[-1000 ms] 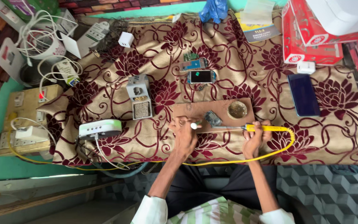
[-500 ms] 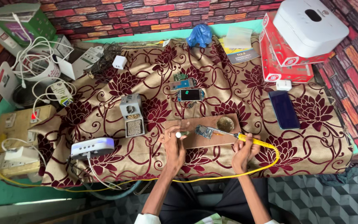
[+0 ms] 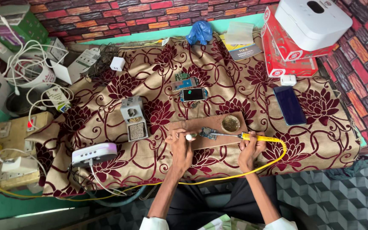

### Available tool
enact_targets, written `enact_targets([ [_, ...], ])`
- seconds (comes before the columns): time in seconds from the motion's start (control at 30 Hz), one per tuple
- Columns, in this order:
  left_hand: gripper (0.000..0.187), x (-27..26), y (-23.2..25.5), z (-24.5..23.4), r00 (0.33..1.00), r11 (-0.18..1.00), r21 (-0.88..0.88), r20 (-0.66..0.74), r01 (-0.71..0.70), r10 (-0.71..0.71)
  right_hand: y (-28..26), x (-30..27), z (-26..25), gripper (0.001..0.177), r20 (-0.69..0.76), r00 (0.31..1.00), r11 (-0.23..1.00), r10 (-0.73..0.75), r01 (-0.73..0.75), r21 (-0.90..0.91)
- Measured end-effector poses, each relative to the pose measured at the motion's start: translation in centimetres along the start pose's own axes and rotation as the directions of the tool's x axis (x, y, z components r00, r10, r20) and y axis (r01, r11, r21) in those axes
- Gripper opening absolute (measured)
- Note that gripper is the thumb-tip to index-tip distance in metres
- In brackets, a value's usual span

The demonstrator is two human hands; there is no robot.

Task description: The person uses a soldering iron and solder wire to attach components to a small circuit board. They repeatedly dip the iron into a flux container and apply solder to specific points on the board while holding it steady with the other hand.

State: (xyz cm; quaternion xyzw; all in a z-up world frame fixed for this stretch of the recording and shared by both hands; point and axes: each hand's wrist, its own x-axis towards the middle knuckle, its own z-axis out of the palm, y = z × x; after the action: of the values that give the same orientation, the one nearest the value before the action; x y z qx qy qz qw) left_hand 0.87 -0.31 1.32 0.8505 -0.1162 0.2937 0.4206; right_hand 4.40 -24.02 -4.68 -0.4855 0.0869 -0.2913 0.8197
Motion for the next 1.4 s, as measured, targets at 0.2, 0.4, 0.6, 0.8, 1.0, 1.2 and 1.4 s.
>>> enact_targets([
  [0.2, 0.021, 0.1, 0.7, -0.7, 0.997, 0.995, -0.063, -0.013, -0.071, 0.071, 0.1, 0.4, 0.3, 0.015, 0.035, 0.998, 0.998, 0.058, -0.058, -0.013],
  [0.4, 0.026, -0.4, 0.4, 0.0, 0.994, 0.989, -0.105, -0.046, -0.108, 0.104, -0.4, 0.5, -0.3, 0.017, 0.084, 0.993, 0.996, 0.084, -0.086, 0.016],
  [0.6, 0.023, -0.1, -0.2, 0.4, 0.987, 0.99, -0.095, -0.138, -0.1, 0.086, -0.8, 0.3, -0.5, 0.012, 0.015, 0.996, 0.986, 0.093, -0.095, 0.137],
  [0.8, 0.022, -0.2, 0.1, -0.1, 0.997, 0.926, -0.372, -0.071, -0.066, 0.043, -0.5, 0.3, -0.2, 0.017, 0.056, 0.998, 0.993, 0.036, -0.042, 0.111],
  [1.0, 0.019, -0.1, -0.2, 0.4, 0.999, 0.992, -0.129, -0.052, -0.001, -0.006, -0.3, 0.2, -0.5, 0.019, 0.064, 0.998, 0.998, -0.008, 0.004, 0.063],
  [1.2, 0.026, 0.3, 1.1, -0.5, 0.998, 0.992, -0.115, -0.048, -0.045, 0.039, -0.8, -0.1, 0.5, 0.019, 0.08, 0.997, 1.0, -0.01, 0.009, 0.011],
  [1.4, 0.035, 0.2, 1.9, -1.0, 0.992, 0.984, -0.138, -0.073, -0.112, 0.103, -1.9, -0.1, 1.1, 0.021, 0.151, 0.988, 0.999, 0.011, -0.006, -0.038],
])
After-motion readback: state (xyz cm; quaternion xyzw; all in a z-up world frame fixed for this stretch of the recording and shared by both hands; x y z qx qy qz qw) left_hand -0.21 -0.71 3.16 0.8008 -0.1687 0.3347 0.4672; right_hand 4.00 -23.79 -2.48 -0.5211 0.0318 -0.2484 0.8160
